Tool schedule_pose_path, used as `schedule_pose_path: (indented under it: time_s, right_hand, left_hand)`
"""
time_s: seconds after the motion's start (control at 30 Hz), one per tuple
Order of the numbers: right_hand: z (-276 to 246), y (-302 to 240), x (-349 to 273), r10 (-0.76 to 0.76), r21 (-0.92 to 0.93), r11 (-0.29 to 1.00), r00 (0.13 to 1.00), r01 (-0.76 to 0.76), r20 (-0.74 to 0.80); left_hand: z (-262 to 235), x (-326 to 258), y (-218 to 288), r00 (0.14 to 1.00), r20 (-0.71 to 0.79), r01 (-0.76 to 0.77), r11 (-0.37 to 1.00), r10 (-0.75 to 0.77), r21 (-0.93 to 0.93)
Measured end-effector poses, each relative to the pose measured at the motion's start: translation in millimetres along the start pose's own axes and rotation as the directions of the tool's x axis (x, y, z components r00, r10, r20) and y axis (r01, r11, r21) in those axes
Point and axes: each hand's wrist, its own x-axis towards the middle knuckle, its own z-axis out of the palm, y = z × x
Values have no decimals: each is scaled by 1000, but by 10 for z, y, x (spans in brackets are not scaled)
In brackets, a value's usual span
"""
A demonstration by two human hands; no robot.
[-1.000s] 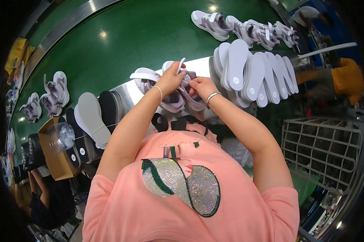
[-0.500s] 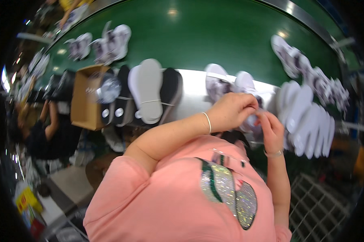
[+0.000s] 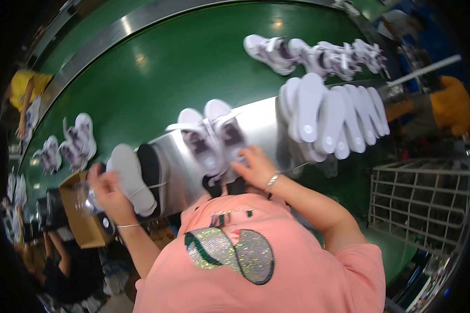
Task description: The person inserts gray insoles into white and purple sneakers by hand. The person retrieves a stack of insoles from a plastic bag on the floor, places them on the workstation, and then inserts them one by one into the shoes gathered on the table.
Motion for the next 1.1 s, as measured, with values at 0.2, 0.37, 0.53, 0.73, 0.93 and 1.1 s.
schedule_pose_path:
  time_s: [0.2, 0.37, 0.53, 0.73, 0.93, 1.1]
  right_hand:
    - [-315, -328, 165, -152, 72, 988, 955, 138, 255]
    - [-1238, -70, 784, -160, -138, 979, 985, 150, -62]
    - [-2323, 988, 1546, 40, -475, 834, 889, -280, -456]
    - [-2724, 1570, 1896, 305, -570, 685, 889, -454, -342]
    - [-2743, 1799, 2208, 270, -588, 720, 929, -369, -252]
    - [-2433, 1256, 2439, 16, -726, 683, 993, 76, 120]
  left_hand:
    - [1410, -578, 507, 520, 845, -492, 766, -123, 414]
    - [1743, -244, 173, 611, 762, -311, 820, -214, 480]
    - [1816, 788, 5, 871, 483, -242, 782, -85, 574]
    - [1838, 1171, -20, 957, 278, -173, 933, 83, 316]
    - [1934, 300, 22, 867, 495, -50, 977, -60, 205]
    - [2081, 110, 151, 787, 612, -24, 989, -73, 148]
